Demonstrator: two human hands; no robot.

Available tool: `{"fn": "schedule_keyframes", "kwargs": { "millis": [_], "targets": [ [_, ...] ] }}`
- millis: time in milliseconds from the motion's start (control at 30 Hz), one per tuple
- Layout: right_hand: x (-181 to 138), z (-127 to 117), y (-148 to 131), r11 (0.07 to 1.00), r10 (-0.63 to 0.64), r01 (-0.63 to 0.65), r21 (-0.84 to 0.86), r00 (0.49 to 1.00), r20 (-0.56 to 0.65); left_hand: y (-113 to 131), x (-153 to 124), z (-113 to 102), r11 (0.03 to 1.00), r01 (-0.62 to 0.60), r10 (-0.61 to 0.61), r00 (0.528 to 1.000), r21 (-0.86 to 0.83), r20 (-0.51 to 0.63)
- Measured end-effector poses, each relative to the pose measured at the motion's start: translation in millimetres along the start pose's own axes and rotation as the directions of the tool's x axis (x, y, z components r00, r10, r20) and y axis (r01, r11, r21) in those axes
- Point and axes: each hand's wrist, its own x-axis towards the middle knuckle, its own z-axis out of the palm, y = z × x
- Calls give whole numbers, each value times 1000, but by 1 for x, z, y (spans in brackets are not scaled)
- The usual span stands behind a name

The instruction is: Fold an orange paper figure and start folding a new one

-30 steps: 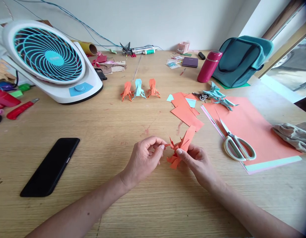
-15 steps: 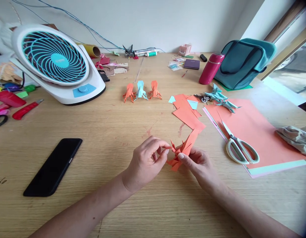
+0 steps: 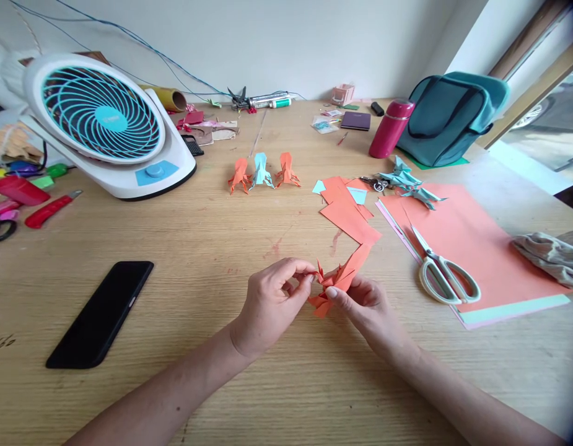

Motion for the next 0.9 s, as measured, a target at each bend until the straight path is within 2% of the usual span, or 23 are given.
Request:
{"fn": "schedule_keyframes", "kwargs": {
  "millis": [400,733,900],
  "targets": [
    [1,0,1,999,2,-3,-53,1000,-26,-3,-1,4,998,-57,58,998,18,-27],
    [3,2,0,1000,-5,5,-6,1000,-25,-12,-1,4,994,-106,105,994,-15,-12],
    [4,6,-5,995,85,-79,61,991,-99,-12,-1,1,984,-178,178,984,5,-1]
  ]
}}
